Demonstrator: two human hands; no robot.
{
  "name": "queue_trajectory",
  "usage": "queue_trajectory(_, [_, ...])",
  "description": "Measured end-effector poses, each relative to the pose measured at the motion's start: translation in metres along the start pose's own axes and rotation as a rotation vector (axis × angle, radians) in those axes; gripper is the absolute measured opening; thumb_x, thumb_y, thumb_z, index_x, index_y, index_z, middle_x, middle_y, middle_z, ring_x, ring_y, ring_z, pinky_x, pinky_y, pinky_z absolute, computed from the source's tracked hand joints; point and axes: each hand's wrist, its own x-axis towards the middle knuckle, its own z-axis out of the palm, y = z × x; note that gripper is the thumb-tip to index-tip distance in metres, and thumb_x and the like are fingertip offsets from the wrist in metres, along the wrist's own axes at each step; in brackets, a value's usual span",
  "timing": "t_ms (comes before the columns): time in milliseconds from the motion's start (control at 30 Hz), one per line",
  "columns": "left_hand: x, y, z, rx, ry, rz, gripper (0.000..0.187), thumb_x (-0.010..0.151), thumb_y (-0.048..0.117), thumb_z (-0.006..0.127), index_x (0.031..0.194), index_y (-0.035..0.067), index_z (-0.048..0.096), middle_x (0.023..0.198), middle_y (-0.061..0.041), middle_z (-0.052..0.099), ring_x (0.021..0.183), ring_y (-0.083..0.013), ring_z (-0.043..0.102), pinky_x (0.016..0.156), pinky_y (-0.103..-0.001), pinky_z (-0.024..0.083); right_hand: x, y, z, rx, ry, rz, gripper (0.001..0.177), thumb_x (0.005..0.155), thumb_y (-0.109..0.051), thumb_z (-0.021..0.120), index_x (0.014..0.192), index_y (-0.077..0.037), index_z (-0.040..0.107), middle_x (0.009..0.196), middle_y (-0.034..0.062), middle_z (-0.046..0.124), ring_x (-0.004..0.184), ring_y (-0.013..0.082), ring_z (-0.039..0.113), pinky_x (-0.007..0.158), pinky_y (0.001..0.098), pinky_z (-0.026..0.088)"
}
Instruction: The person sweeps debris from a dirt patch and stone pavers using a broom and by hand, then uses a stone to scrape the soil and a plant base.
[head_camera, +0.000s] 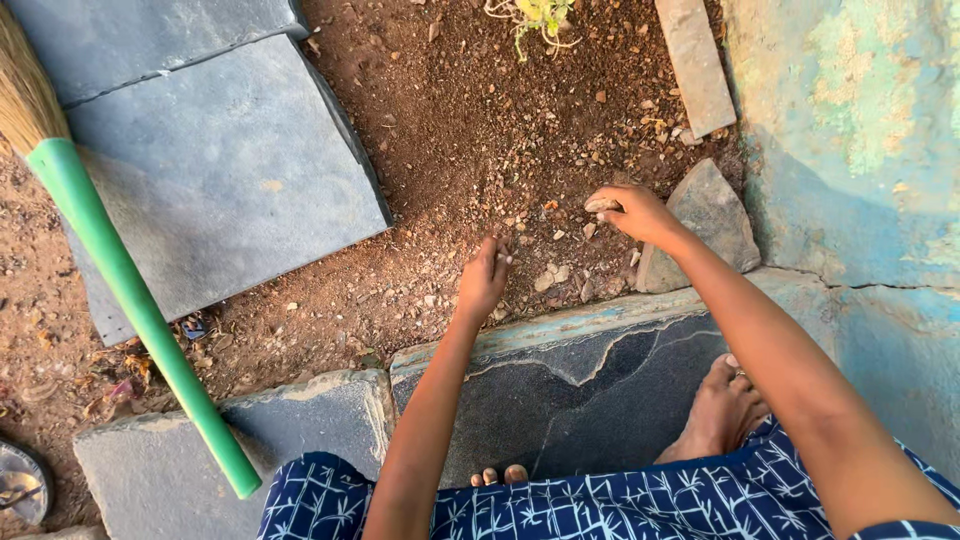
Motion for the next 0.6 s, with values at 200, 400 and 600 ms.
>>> queue_trajectory(200, [-0.005, 0.013, -0.004, -0.007, 0.068, 0.120, 0.009, 0.099, 0.011, 0.059, 0.103, 0.005, 0.053, 0.097, -0.017, 0.075, 0.079, -0.0329, 0.074, 0.067, -0.046, 0.057, 0.019, 0.043, 0.013, -0.095, -0.346, 0.032, 0.034, 0.090, -0.018, 0.073, 0.124, -0.018, 0.072, 0.114, 0.0030, 0.075, 0.102, 0.0192, 0.070, 0.087, 0.0359, 0.054])
queue_trajectory(400, [0.003, 0.034, 0.011, -0.008, -0.039, -0.094, 0.004, 0.098, 0.008, 0.058, 0.101, 0.008, 0.058, 0.080, -0.010, 0.074, 0.065, -0.0227, 0.073, 0.059, -0.040, 0.056, 0.003, 0.072, 0.020, 0.571, -0.513, 0.485, 0.044, 0.103, -0.023, 0.051, 0.145, -0.012, 0.051, 0.107, 0.0108, 0.070, 0.089, 0.0173, 0.067, 0.074, 0.0348, 0.056])
queue_trajectory(600, [0.007, 0.029, 0.056, -0.284, -0.183, -0.092, 0.015, 0.092, 0.001, 0.053, 0.105, 0.006, 0.057, 0.085, -0.007, 0.073, 0.069, -0.0178, 0.074, 0.060, -0.033, 0.059, -0.016, 0.036, 0.001, 0.713, -0.533, 0.472, 0.045, 0.104, -0.027, 0.044, 0.143, -0.006, 0.051, 0.103, 0.0139, 0.071, 0.086, 0.0195, 0.067, 0.073, 0.0359, 0.058])
